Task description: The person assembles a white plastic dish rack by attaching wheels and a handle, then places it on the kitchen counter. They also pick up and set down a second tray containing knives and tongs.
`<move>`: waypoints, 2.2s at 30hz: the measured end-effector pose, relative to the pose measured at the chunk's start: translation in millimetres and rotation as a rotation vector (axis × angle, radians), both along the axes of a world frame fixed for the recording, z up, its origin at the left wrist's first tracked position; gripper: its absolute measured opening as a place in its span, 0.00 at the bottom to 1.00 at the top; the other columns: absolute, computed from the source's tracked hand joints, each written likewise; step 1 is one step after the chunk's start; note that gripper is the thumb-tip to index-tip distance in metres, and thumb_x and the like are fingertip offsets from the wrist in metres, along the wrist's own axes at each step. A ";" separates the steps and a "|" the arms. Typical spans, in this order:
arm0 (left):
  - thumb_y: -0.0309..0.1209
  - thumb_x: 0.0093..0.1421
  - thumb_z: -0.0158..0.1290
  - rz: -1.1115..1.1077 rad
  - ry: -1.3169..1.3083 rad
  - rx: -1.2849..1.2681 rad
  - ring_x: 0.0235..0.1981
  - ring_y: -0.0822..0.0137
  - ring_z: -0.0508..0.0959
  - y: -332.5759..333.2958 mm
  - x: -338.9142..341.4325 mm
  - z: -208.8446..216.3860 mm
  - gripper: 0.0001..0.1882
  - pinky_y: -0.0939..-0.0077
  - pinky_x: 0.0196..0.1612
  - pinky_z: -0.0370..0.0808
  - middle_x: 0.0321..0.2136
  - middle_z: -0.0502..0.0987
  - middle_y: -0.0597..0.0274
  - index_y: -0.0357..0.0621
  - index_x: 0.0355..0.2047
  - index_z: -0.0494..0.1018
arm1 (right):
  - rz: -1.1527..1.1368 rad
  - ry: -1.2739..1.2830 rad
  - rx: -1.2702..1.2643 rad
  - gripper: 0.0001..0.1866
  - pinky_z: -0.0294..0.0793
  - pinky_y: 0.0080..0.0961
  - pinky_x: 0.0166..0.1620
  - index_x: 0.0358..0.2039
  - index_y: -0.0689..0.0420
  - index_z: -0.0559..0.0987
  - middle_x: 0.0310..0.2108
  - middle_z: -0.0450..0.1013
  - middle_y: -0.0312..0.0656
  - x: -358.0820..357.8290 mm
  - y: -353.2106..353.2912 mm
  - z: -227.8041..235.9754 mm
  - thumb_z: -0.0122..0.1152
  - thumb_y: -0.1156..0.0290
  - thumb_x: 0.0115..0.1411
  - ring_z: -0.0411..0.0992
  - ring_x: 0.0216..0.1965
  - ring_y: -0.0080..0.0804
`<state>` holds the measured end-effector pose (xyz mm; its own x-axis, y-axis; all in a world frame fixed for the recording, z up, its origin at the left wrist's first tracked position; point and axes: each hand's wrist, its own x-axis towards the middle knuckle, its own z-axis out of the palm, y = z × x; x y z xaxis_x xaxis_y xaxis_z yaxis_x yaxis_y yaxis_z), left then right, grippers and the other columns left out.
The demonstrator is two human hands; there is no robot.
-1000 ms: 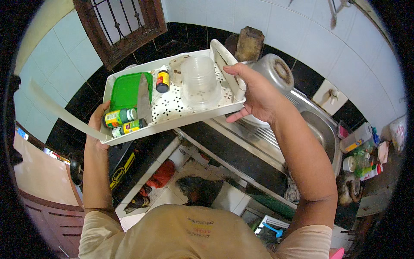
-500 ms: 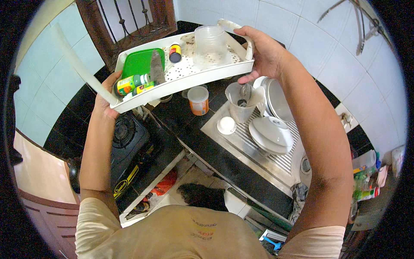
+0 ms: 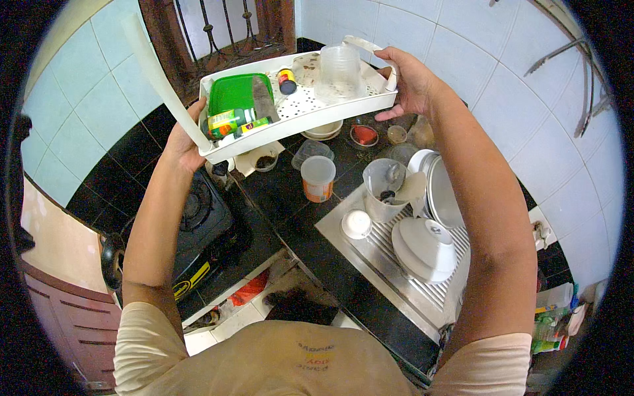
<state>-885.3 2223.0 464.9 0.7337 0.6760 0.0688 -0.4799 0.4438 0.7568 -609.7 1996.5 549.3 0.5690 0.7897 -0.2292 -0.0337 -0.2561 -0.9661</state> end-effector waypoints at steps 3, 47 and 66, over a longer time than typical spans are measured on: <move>0.38 0.68 0.37 0.004 0.027 0.016 0.45 0.56 0.77 22.8 14.7 1.5 0.21 0.58 0.48 0.77 0.46 0.73 0.47 0.35 0.53 0.64 | 0.006 -0.015 0.007 0.42 0.78 0.48 0.40 0.56 0.68 0.65 0.46 0.70 0.52 14.8 22.4 -1.1 0.49 0.41 0.53 0.74 0.43 0.41; 0.29 0.67 0.40 -0.135 0.493 -0.042 0.37 0.47 0.79 299.5 191.0 -97.9 0.15 0.48 0.42 0.79 0.38 0.74 0.42 0.26 0.46 0.62 | -0.267 0.122 -0.041 0.27 0.62 0.48 0.51 0.49 0.53 0.73 0.47 0.71 0.44 208.3 331.4 -98.1 0.51 0.49 0.53 0.67 0.48 0.43; 0.19 0.61 0.38 -0.039 0.634 0.080 0.34 0.41 0.79 338.9 242.9 -142.5 0.16 0.42 0.33 0.80 0.41 0.72 0.36 0.18 0.48 0.61 | -0.297 0.078 -0.037 0.28 0.61 0.54 0.50 0.48 0.57 0.71 0.49 0.67 0.51 239.5 381.1 -147.6 0.54 0.56 0.47 0.65 0.50 0.48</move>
<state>-642.4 2561.9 322.4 0.6724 0.6587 -0.3376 0.0872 0.3825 0.9198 -370.2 2377.6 401.8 0.7534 0.5813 -0.3072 -0.1864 -0.2592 -0.9477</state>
